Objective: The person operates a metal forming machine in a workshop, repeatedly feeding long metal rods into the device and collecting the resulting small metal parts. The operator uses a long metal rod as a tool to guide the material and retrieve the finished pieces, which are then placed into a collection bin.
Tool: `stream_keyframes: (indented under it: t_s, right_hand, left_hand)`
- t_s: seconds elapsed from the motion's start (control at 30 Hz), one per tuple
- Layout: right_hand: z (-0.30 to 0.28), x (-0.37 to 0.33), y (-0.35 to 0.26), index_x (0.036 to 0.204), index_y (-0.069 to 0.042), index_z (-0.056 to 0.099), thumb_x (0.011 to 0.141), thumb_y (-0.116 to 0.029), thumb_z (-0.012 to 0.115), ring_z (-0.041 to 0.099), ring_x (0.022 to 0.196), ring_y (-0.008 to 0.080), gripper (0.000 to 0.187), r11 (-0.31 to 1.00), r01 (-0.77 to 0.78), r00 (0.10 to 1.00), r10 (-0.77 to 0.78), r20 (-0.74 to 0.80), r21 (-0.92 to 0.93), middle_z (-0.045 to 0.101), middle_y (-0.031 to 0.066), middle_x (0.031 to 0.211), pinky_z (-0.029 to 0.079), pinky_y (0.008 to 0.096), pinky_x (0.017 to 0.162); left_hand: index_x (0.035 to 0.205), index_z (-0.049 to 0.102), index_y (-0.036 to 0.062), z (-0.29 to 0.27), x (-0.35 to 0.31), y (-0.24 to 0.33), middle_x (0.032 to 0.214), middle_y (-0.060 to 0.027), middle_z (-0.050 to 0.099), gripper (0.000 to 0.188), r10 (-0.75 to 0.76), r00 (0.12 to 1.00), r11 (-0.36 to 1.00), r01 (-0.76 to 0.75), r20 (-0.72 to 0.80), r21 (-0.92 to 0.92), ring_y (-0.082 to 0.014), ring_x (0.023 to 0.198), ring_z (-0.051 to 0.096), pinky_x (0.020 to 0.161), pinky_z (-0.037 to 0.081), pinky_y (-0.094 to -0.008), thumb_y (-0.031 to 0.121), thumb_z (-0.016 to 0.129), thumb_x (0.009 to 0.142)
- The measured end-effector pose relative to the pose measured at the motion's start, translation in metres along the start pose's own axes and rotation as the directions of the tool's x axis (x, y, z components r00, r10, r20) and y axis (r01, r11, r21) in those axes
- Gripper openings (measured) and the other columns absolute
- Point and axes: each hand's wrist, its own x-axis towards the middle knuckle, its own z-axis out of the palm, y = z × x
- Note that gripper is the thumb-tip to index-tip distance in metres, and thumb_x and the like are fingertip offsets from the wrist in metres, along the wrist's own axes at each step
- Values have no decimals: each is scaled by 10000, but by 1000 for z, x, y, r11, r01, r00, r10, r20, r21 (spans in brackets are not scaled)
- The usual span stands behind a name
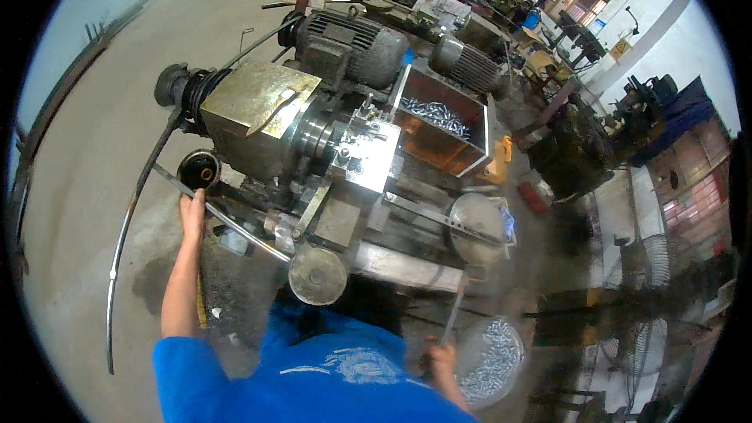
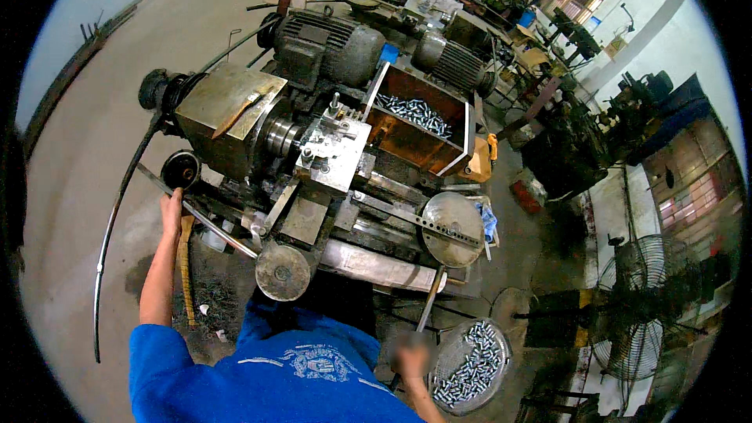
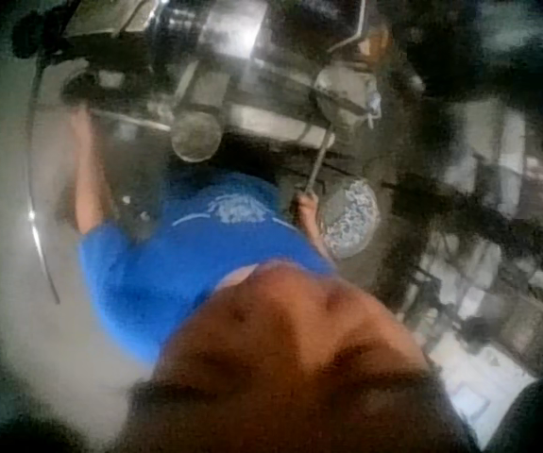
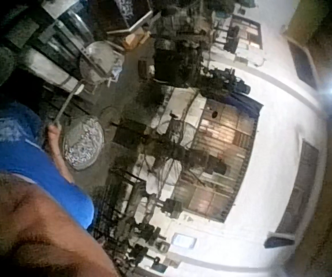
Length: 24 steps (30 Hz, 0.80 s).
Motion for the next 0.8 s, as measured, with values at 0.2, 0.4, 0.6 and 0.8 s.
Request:
stream_keyframes:
  t_s: [0.2, 0.4, 0.6, 0.8]
  right_hand:
    - [-87, 12, -96, 826, -4, 575, 617, -139, 620, 533, 516, 214, 254, 852, -135, 981, 44, -188, -507, 553, 116, 599, 444, 347, 491]
    - [-191, 138, -117, 1116, -86, 530, 608, -225, 592, 565, 872, 331, 530, 284, -455, 827, -218, -519, -844, 591, 162, 935, 437, 424, 753]
    - [-123, 174, -127, 1251, -3, 365, 540, -186, 651, 356, 1181, 298, 788, 332, -292, 721, -540, -435, -897, 446, 172, 1226, 247, 399, 1017]
    - [-42, 99, -67, 1098, 19, 529, 564, -138, 598, 532, 984, 358, 561, 841, 119, 928, -283, -241, -528, 554, 232, 1056, 426, 366, 844]
  left_hand:
    - [840, 520, -60, -7, -9, 7, 733, -92, 546, 297, -31, 999, 998, 29, 19, 61, -184, 658, 508, 630, 421, -322, 228, 515, 767]
    - [821, 493, -21, 7, -31, 9, 729, -59, 511, 291, 89, 996, 989, -90, 15, 121, -143, 585, 490, 538, 423, -304, 269, 492, 800]
    - [917, 533, -19, -24, -32, 12, 717, -86, 573, 447, -133, 964, 906, 213, 232, -367, -132, 655, 563, 629, 472, -328, 419, 525, 830]
    - [1036, 568, 23, -23, -32, -55, 850, -172, 625, 501, 43, 857, 522, -457, 513, 720, -278, 808, 612, 712, 478, -371, 464, 500, 807]
